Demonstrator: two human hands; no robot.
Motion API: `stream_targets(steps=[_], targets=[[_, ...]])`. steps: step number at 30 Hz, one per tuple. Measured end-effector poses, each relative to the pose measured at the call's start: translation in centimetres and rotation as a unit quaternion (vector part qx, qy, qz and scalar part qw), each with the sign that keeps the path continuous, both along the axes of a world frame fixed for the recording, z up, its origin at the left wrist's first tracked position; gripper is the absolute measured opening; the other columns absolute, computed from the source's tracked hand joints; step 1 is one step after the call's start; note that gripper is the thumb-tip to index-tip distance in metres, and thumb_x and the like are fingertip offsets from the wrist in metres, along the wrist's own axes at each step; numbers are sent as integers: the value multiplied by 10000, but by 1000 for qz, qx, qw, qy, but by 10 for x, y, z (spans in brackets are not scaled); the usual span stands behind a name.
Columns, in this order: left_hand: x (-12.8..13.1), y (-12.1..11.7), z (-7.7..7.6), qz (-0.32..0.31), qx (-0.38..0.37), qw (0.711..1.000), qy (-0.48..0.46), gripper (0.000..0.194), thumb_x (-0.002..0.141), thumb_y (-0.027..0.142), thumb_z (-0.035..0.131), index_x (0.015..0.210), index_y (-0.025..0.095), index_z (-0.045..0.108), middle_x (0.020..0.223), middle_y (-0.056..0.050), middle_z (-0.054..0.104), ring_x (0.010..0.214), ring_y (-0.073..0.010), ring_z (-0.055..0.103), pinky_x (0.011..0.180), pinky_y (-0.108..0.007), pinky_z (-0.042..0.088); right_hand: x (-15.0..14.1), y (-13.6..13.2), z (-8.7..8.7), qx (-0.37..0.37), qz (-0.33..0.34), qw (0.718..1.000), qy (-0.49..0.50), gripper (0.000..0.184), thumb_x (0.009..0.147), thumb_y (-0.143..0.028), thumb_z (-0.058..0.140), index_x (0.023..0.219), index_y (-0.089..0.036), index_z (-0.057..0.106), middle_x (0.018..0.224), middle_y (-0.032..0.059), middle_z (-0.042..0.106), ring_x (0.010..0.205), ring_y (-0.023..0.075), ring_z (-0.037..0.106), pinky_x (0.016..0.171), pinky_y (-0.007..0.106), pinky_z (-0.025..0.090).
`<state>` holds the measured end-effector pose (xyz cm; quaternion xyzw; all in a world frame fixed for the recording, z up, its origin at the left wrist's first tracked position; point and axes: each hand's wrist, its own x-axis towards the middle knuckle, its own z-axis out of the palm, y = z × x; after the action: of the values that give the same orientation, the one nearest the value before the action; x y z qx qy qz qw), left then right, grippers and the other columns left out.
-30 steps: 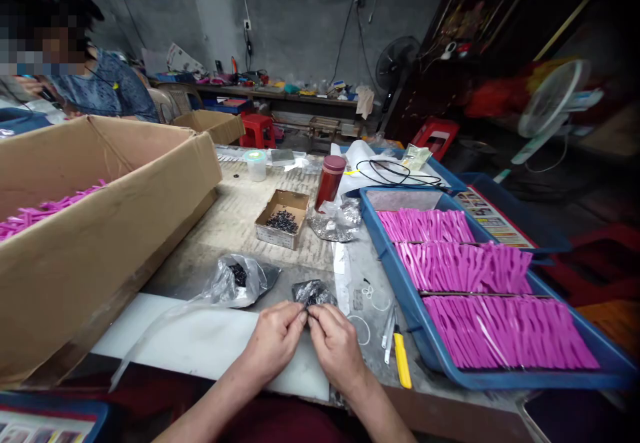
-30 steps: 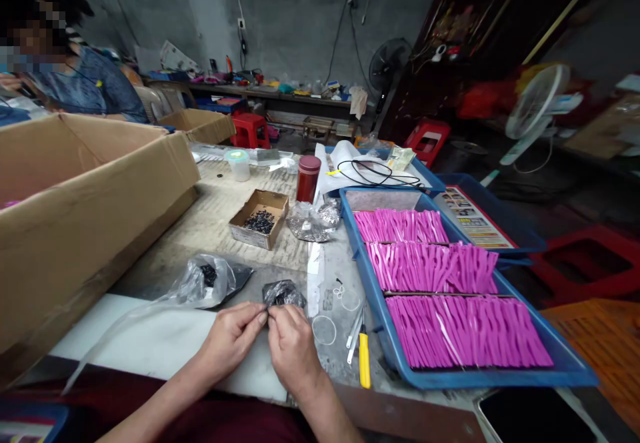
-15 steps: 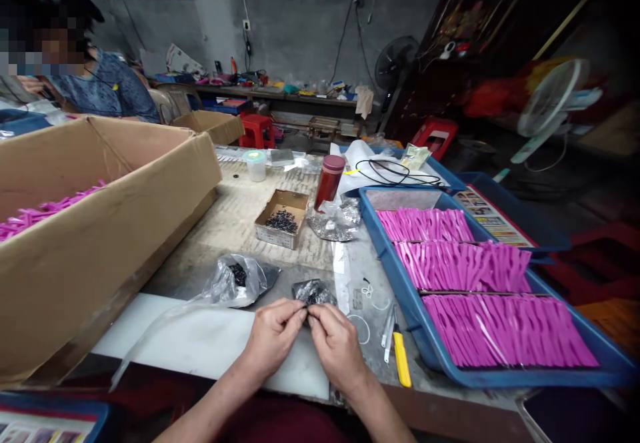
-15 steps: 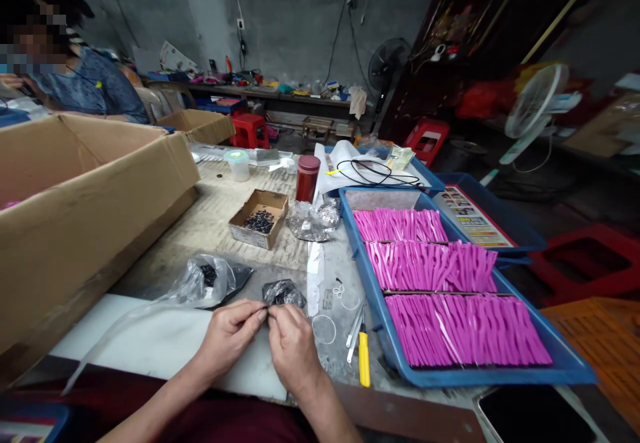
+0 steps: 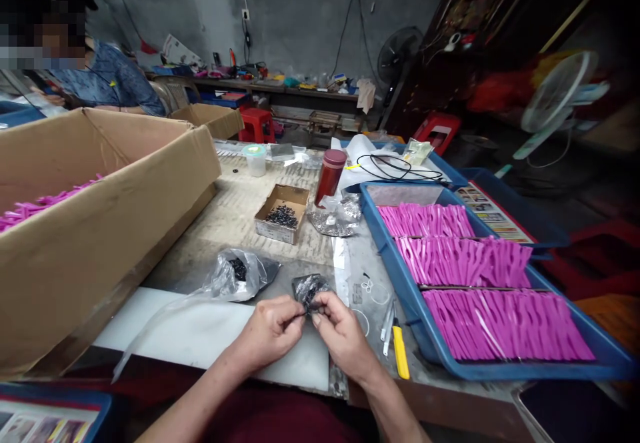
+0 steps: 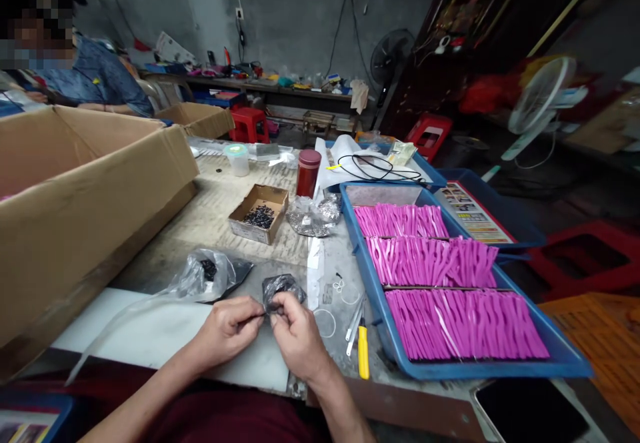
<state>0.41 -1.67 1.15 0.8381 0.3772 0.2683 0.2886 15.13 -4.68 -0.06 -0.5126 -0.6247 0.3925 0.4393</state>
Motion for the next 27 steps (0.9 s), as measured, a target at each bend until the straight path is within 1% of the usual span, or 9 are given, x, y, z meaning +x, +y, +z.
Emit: stream_targets(steps=[5, 11, 17, 21, 24, 27], targets=[[0, 0, 0, -8, -18, 1000, -4, 176, 709, 115, 398, 671, 152, 566, 594, -18, 530, 574, -107, 477, 540, -203, 355, 0, 0, -1, -21, 22, 999, 26, 149, 691, -85, 401, 785, -190, 449, 640, -37, 445, 597, 94, 442, 559, 193, 379], [-1, 1, 0, -6, -58, 998, -15, 143, 714, 128, 425, 656, 143, 555, 580, -3, 501, 555, -98, 462, 523, -187, 345, 2, 1, -4, -32, 39, 998, 43, 138, 688, -88, 409, 772, -190, 446, 637, -42, 431, 594, 90, 426, 559, 189, 366], [-2, 0, 3, -13, -101, 993, -52, 143, 735, 140, 424, 695, 150, 561, 636, -7, 523, 621, -104, 489, 578, -187, 367, 3, 0, -5, -55, 58, 996, 37, 124, 697, -94, 406, 766, -192, 437, 626, -46, 413, 581, 87, 409, 550, 191, 352], [-2, 0, 1, -4, -135, 988, -78, 140, 729, 155, 442, 672, 148, 569, 623, 1, 520, 607, -97, 488, 571, -183, 372, 2, 0, -5, -76, 65, 994, 52, 112, 700, -103, 408, 761, -194, 430, 599, -56, 384, 556, 82, 386, 524, 184, 333], [-2, 0, -5, 22, -195, 975, -106, 137, 723, 180, 449, 659, 140, 563, 562, 25, 470, 515, -73, 450, 486, -163, 361, 2, 0, -4, -85, 64, 991, 81, 100, 701, -114, 418, 759, -195, 426, 603, -56, 380, 560, 82, 383, 523, 185, 326], [-1, -1, -12, 35, -283, 947, -148, 148, 722, 226, 447, 681, 128, 549, 533, 38, 440, 414, -46, 388, 390, -148, 323, 2, 0, -3, -90, 62, 988, 107, 90, 702, -123, 429, 758, -194, 425, 616, -51, 391, 573, 84, 389, 529, 189, 325]])
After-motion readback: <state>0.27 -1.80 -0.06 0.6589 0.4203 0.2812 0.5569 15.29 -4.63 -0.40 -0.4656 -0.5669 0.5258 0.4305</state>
